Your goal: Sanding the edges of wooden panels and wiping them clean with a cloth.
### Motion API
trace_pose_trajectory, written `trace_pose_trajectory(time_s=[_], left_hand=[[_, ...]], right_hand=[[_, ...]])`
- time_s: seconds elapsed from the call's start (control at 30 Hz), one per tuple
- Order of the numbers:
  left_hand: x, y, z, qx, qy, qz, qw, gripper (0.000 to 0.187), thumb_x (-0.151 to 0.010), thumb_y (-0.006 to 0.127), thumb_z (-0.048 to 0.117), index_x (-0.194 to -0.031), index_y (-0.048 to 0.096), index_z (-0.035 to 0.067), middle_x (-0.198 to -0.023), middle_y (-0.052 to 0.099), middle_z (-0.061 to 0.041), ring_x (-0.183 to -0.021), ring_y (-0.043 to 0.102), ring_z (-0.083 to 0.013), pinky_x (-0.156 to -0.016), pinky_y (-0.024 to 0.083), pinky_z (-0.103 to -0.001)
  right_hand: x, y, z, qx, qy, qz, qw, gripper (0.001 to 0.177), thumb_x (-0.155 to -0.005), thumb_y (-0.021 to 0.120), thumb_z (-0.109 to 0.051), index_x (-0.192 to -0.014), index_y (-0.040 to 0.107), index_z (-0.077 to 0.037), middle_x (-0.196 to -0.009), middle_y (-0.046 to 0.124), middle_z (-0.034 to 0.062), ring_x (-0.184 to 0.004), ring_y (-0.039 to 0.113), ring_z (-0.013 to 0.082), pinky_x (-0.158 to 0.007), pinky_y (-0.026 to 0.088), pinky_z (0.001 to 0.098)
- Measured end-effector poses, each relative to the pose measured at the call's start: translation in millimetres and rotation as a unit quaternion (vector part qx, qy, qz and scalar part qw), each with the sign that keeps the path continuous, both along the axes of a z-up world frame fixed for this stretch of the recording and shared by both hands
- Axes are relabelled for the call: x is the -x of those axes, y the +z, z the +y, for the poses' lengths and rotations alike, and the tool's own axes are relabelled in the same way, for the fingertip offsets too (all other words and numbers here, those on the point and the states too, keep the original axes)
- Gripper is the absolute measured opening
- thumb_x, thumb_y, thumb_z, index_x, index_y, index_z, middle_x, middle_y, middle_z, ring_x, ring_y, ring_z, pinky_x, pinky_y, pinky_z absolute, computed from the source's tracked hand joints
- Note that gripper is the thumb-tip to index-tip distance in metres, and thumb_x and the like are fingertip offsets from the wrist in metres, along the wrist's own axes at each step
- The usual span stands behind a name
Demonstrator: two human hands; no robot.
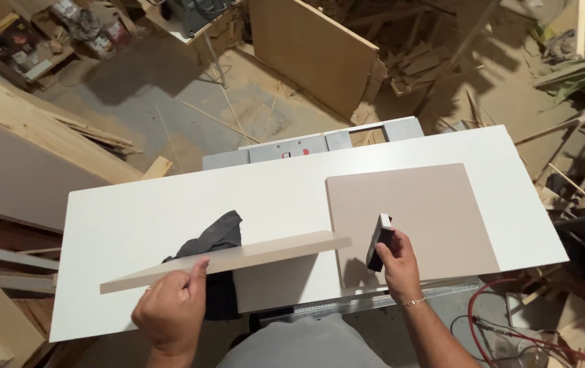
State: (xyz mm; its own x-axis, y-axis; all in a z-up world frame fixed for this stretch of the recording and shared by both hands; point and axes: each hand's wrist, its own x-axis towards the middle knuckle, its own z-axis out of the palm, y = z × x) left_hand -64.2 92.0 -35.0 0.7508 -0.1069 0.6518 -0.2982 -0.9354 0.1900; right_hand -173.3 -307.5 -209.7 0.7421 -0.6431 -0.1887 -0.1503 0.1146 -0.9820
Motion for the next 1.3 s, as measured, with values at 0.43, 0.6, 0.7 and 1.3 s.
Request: trace_pose_trajectory(time_s=[0.43, 0.6, 0.7, 1.3], left_hand=[[49.5, 0.5, -14.9, 0.633, 0.205, 0.344, 0.663, 0.043, -0.1, 0.071, 0.023, -0.076, 0.072, -0.013, -0.074, 0.074, -0.026, -0.067, 0.07, -0.0316, -0.072, 0.061, -0.04], [72.8, -34.6, -10.0, 0.749, 0.25, 0.298, 0.537, 0.038, -0.095, 0.073, 0.025, -0.104, 0.06, -0.01, -0.08, 0.049, -0.015, -0.073, 0.056, -0.0289, -0.086, 0.057, -0.056], [71.1, -30.7, -13.9, 0.782, 0.194, 0.464, 0.368, 0.059, -0.09, 0.06, 0.051, -0.134, 0.057, 0.013, -0.106, 0.068, -0.025, -0.085, 0.064, -0.0385, -0.081, 0.055, -0.053], [-20.3, 170.8, -9.6, 0.472, 0.281, 0.48, 0.684, 0.051, -0.091, 0.069, 0.031, -0.131, 0.059, 0.0, -0.116, 0.066, -0.012, -0.108, 0.061, -0.0254, -0.091, 0.048, -0.042]], right_hand=[[-17.5, 13.6, -3.0, 0.009, -0.009, 0.044, 0.999, 0.044, -0.095, 0.064, -0.013, -0.137, 0.054, -0.004, -0.126, 0.067, 0.0132, -0.116, 0.061, 0.0196, -0.102, 0.049, 0.0354], [-9.9, -22.4, -15.2, -0.012, -0.044, 0.023, 0.999, 0.041, -0.098, 0.063, -0.011, -0.138, 0.052, -0.006, -0.123, 0.062, 0.0139, -0.113, 0.058, 0.0207, -0.095, 0.052, 0.0378], [-9.3, -2.8, -6.4, -0.035, -0.042, 0.027, 0.998, 0.041, -0.1, 0.061, -0.01, -0.139, 0.051, -0.005, -0.122, 0.062, 0.0148, -0.111, 0.059, 0.0214, -0.091, 0.053, 0.0401], [1.0, 28.5, -12.6, 0.008, -0.074, 0.011, 0.997, 0.039, -0.105, 0.058, -0.013, -0.142, 0.048, -0.007, -0.127, 0.063, 0.0128, -0.11, 0.062, 0.0208, -0.07, 0.041, 0.0298]])
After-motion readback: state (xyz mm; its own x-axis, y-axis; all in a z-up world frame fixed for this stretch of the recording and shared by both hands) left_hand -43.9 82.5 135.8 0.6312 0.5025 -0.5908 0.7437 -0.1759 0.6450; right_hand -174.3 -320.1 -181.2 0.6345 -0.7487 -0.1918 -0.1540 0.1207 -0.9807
